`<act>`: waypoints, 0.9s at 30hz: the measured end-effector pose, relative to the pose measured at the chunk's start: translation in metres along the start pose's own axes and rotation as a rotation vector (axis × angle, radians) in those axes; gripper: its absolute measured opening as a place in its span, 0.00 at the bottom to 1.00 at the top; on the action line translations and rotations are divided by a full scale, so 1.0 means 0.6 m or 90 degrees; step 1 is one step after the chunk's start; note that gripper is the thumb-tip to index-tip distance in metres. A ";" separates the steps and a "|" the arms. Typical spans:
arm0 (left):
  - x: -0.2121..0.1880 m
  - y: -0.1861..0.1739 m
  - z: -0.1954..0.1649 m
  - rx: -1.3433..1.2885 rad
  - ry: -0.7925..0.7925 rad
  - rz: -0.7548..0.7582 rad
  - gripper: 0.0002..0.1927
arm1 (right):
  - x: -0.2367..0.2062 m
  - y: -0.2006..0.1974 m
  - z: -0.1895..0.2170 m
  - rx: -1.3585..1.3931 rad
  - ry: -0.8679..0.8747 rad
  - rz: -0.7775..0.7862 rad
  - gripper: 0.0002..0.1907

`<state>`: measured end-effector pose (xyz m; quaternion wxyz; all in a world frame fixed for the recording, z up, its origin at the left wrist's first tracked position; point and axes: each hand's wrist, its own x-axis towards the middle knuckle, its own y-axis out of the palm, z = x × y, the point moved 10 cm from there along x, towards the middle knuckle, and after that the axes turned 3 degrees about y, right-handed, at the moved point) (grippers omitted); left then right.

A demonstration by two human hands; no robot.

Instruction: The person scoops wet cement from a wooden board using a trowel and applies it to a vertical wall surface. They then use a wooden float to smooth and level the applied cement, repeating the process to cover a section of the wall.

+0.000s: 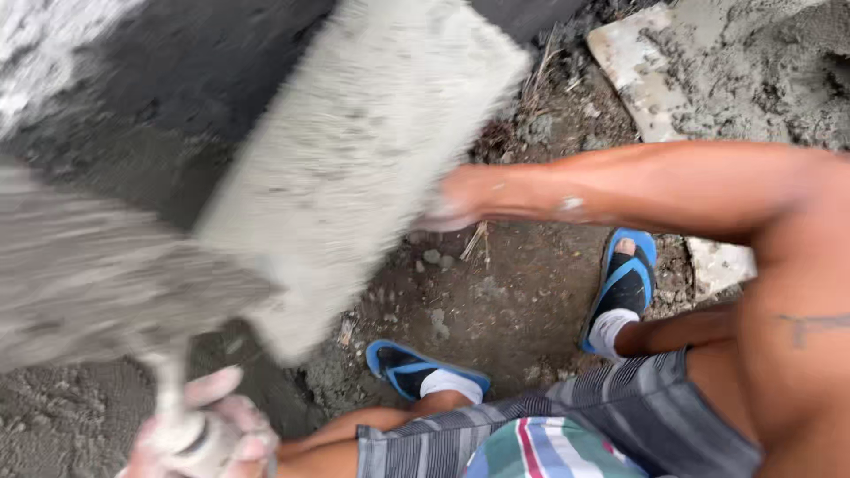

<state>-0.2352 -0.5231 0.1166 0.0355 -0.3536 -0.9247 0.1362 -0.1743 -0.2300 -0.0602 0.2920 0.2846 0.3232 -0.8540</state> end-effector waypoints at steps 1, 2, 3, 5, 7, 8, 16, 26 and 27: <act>0.004 0.035 0.003 0.062 -0.032 0.065 0.37 | -0.044 -0.003 -0.091 -0.021 0.051 -0.015 0.25; 0.000 0.057 -0.005 0.121 -0.052 0.067 0.33 | -0.083 0.003 -0.165 0.027 0.055 -0.037 0.25; -0.004 0.086 -0.018 0.178 -0.066 0.074 0.30 | -0.119 0.010 -0.233 0.166 0.024 -0.071 0.24; 0.029 0.158 -0.029 0.278 -0.090 0.151 0.29 | -0.182 0.053 -0.365 0.546 -0.027 -0.101 0.24; 0.083 0.245 -0.025 0.372 -0.104 0.276 0.33 | -0.232 0.121 -0.478 0.863 -0.067 -0.149 0.24; 0.100 0.287 -0.013 0.416 -0.157 0.335 0.33 | -0.253 0.155 -0.522 0.984 -0.100 -0.184 0.24; 0.259 0.656 0.102 0.613 -0.202 0.711 0.25 | -0.451 0.435 -0.697 1.364 -0.176 -0.736 0.29; 0.272 1.203 0.156 0.623 0.015 1.120 0.20 | -0.595 0.645 -0.754 1.528 -0.078 -1.048 0.35; 0.252 1.260 0.153 0.577 0.041 1.173 0.19 | -0.607 0.666 -0.756 1.539 -0.054 -1.061 0.35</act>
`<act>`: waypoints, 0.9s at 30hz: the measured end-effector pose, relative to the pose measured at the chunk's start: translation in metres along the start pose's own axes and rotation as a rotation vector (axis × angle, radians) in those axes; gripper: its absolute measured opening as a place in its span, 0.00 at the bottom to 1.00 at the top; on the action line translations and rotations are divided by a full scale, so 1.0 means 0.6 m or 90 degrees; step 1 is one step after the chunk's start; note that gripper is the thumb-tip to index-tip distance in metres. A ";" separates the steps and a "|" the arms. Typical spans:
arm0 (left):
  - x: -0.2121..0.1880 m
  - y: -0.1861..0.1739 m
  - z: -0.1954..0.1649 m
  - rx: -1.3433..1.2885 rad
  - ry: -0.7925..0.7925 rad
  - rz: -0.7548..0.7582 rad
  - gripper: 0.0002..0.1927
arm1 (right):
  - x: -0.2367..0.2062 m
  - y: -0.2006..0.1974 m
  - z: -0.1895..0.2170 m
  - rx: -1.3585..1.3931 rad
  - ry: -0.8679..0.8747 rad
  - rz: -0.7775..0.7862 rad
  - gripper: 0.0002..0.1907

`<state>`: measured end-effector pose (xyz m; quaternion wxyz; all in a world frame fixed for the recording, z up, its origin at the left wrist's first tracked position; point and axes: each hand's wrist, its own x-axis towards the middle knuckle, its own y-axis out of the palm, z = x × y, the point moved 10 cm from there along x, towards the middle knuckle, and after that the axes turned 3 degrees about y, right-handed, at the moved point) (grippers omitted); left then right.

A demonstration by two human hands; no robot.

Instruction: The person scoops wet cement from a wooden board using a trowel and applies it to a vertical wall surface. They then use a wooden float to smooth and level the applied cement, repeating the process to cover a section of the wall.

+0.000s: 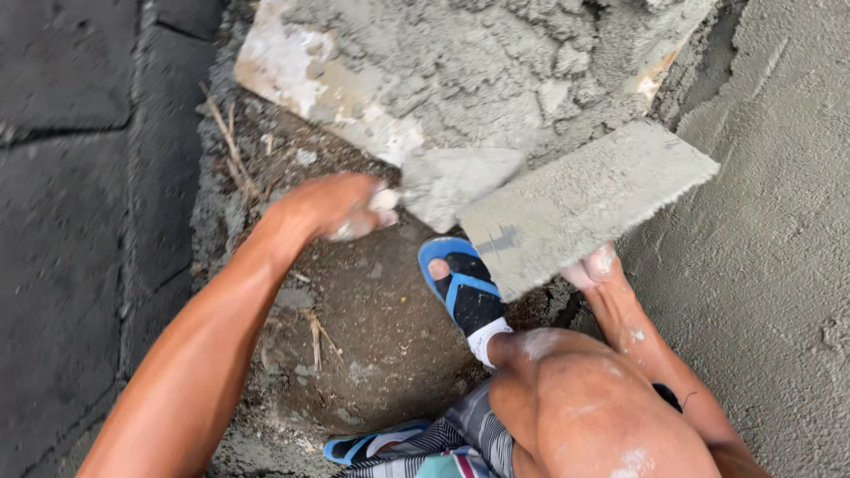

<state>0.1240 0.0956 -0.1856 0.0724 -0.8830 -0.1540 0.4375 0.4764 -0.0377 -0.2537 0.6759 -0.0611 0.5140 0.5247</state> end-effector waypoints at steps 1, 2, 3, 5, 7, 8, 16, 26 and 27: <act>0.042 -0.008 -0.034 0.002 0.058 0.027 0.19 | -0.006 -0.020 0.008 0.003 -0.002 -0.023 0.36; 0.080 -0.013 -0.054 0.049 0.056 0.043 0.21 | -0.013 -0.037 0.017 0.029 -0.013 -0.041 0.37; 0.119 -0.015 -0.077 0.098 0.056 0.059 0.25 | -0.019 -0.053 0.026 0.056 -0.025 -0.060 0.38; 0.190 -0.014 -0.116 0.065 0.016 0.058 0.21 | -0.031 -0.076 0.041 0.083 -0.047 -0.090 0.40; 0.243 -0.030 -0.146 0.072 0.012 0.030 0.21 | -0.036 -0.084 0.053 0.080 -0.064 -0.097 0.41; 0.266 -0.046 -0.164 0.097 0.034 0.004 0.23 | -0.036 -0.085 0.055 0.093 -0.060 -0.103 0.41; 0.257 -0.077 -0.178 0.056 0.024 -0.172 0.26 | -0.046 -0.045 0.056 0.100 -0.048 -0.126 0.45; 0.219 -0.119 -0.182 -0.075 0.017 -0.334 0.17 | -0.028 -0.057 0.028 0.071 -0.110 0.022 0.46; 0.220 -0.117 -0.178 -0.106 -0.004 -0.322 0.16 | -0.024 -0.078 0.022 0.073 -0.098 -0.002 0.44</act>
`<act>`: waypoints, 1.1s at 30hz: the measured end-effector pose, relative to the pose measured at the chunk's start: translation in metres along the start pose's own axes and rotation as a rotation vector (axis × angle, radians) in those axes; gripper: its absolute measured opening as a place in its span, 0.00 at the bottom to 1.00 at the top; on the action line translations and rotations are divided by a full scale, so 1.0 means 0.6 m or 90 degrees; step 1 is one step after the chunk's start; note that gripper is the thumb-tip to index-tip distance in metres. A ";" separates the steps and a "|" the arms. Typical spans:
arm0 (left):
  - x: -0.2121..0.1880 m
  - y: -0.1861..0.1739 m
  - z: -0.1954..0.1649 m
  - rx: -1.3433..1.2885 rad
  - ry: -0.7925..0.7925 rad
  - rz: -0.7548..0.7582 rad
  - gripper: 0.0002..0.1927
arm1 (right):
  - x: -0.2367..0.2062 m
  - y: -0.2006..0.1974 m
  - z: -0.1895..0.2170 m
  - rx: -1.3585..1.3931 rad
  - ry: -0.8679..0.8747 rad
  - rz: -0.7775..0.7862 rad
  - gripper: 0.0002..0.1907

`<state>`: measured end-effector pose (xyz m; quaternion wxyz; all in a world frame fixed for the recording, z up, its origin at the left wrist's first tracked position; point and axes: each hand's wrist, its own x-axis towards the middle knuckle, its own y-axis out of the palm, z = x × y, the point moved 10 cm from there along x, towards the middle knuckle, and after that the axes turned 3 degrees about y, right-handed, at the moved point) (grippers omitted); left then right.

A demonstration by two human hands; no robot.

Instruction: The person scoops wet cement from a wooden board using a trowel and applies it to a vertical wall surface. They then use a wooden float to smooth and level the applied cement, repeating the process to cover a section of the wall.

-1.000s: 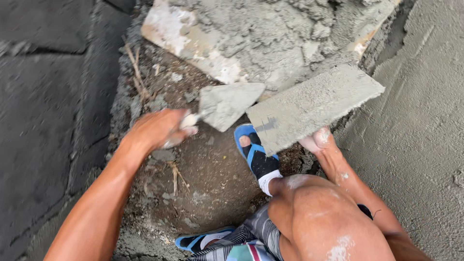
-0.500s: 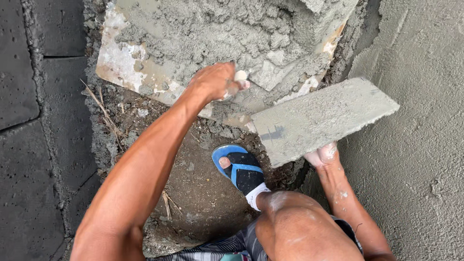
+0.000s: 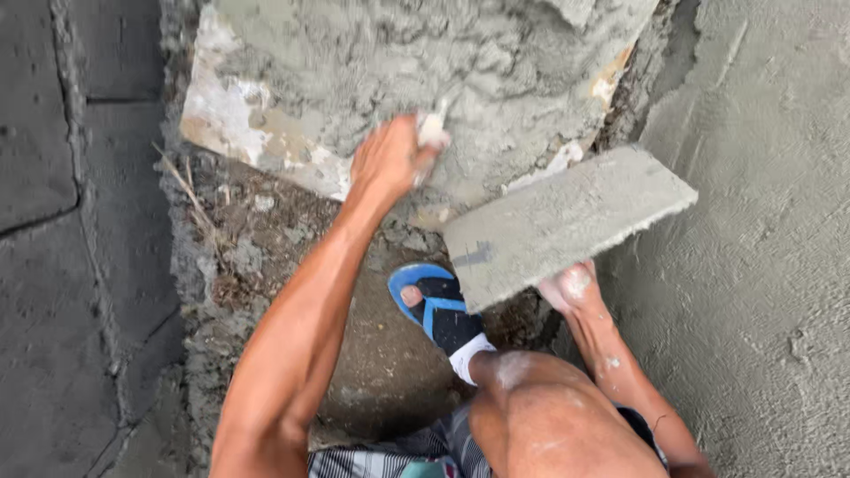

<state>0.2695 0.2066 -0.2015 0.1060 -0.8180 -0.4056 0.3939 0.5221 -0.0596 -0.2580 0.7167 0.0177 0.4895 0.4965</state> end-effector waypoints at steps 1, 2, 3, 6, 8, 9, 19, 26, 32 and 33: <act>-0.002 -0.004 -0.003 0.023 0.009 0.002 0.16 | 0.011 -0.012 -0.015 0.010 0.010 -0.014 0.43; -0.002 -0.006 -0.011 0.043 0.024 -0.005 0.16 | 0.018 -0.023 -0.027 0.064 0.028 -0.026 0.41; -0.005 -0.010 -0.019 0.062 0.044 -0.014 0.16 | 0.028 -0.031 -0.037 0.114 0.043 -0.038 0.40; -0.043 -0.030 -0.032 0.090 0.093 -0.080 0.23 | 0.049 -0.033 -0.052 0.101 0.058 -0.088 0.37; -0.084 -0.040 -0.020 0.061 0.065 -0.074 0.24 | 0.056 -0.012 -0.058 0.035 0.077 -0.122 0.36; -0.106 -0.047 -0.018 0.046 0.053 -0.073 0.25 | 0.058 0.001 -0.057 -0.001 0.090 -0.143 0.37; -0.372 -0.157 -0.046 0.206 0.029 -0.128 0.35 | 0.119 0.303 -0.080 0.011 0.183 0.116 0.39; -0.603 -0.184 -0.011 0.397 -0.024 -0.387 0.30 | 0.065 0.480 -0.188 -0.085 0.305 0.307 0.37; -0.819 -0.182 0.064 0.455 -0.127 -0.599 0.35 | -0.016 0.637 -0.291 -0.218 0.375 0.467 0.35; -0.852 -0.177 0.075 0.454 -0.148 -0.622 0.35 | -0.030 0.667 -0.305 -0.241 0.378 0.499 0.35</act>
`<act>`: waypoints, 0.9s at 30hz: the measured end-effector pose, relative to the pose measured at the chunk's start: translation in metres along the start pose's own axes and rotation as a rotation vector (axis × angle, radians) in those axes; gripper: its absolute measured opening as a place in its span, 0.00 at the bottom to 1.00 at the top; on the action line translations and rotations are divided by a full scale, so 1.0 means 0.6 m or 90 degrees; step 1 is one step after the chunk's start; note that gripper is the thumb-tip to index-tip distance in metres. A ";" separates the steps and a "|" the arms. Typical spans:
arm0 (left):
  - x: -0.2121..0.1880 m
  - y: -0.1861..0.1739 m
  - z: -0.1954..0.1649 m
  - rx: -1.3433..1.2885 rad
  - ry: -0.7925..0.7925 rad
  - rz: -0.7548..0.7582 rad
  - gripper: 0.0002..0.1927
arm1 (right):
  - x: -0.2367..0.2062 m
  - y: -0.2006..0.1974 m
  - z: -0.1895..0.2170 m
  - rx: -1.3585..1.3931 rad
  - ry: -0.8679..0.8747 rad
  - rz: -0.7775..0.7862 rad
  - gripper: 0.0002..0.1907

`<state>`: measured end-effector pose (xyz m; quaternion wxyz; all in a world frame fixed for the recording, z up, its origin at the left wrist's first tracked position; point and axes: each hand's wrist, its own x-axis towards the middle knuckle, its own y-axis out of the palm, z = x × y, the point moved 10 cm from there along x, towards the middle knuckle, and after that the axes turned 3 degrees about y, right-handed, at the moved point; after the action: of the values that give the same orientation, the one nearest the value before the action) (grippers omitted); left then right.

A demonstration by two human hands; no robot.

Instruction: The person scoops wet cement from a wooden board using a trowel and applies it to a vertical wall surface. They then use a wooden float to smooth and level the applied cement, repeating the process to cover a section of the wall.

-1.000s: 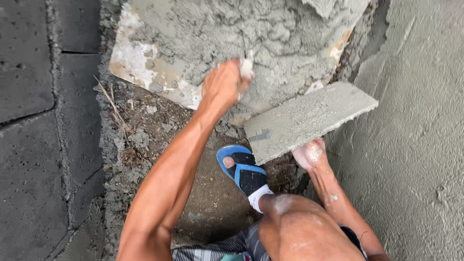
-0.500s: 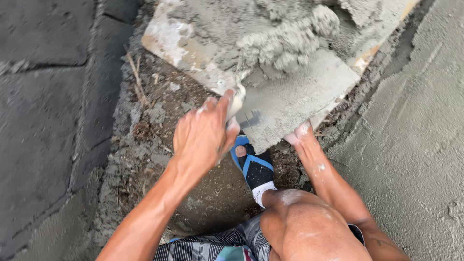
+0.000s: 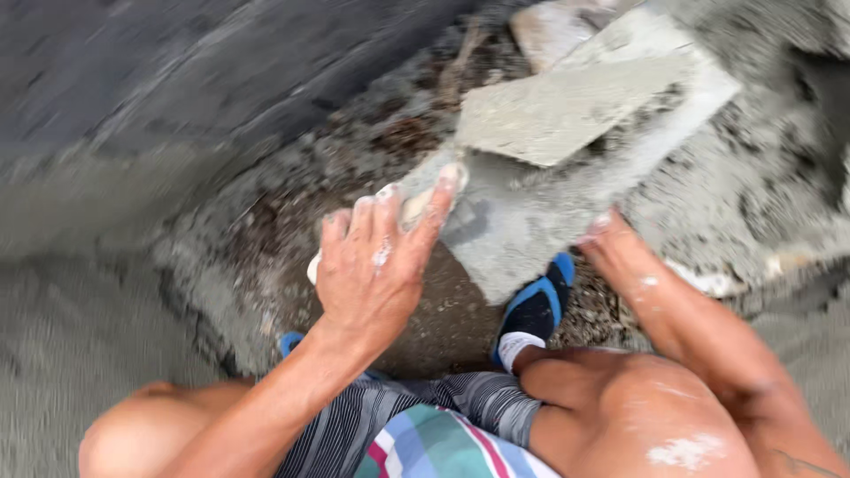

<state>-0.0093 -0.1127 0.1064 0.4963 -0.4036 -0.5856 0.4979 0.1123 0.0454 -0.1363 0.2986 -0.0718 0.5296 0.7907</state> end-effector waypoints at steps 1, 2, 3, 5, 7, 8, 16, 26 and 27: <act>-0.024 -0.014 0.023 0.008 -0.020 -0.013 0.35 | 0.011 0.031 -0.002 -0.024 0.010 0.021 0.34; -0.048 -0.029 0.046 0.018 -0.037 -0.024 0.35 | 0.022 0.064 -0.005 -0.044 0.015 0.046 0.34; -0.070 -0.045 0.067 0.024 -0.048 -0.036 0.35 | 0.031 0.097 -0.006 -0.063 0.020 0.066 0.34; -0.104 -0.064 0.113 0.023 -0.082 -0.045 0.36 | 0.047 0.159 -0.015 -0.106 0.022 0.101 0.33; -0.140 -0.086 0.158 0.011 -0.115 -0.050 0.36 | 0.071 0.219 -0.037 -0.132 0.028 0.133 0.32; -0.159 -0.095 0.180 -0.001 -0.131 -0.050 0.36 | 0.084 0.246 -0.052 -0.140 0.033 0.147 0.32; -0.305 -0.142 0.348 0.024 -0.193 -0.074 0.30 | 0.183 0.323 -0.266 -0.129 0.081 0.137 0.30; -0.423 -0.172 0.449 -0.002 -0.310 -0.126 0.34 | 0.224 0.224 -0.472 -0.092 0.121 0.032 0.27; -0.437 -0.181 0.458 -0.025 -0.322 -0.160 0.34 | 0.223 0.217 -0.497 -0.090 0.131 0.024 0.26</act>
<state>-0.2293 -0.4356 0.1632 0.3845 -0.2004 -0.7457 0.5059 -0.1278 -0.1978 -0.2183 0.2222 -0.1635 0.5018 0.8199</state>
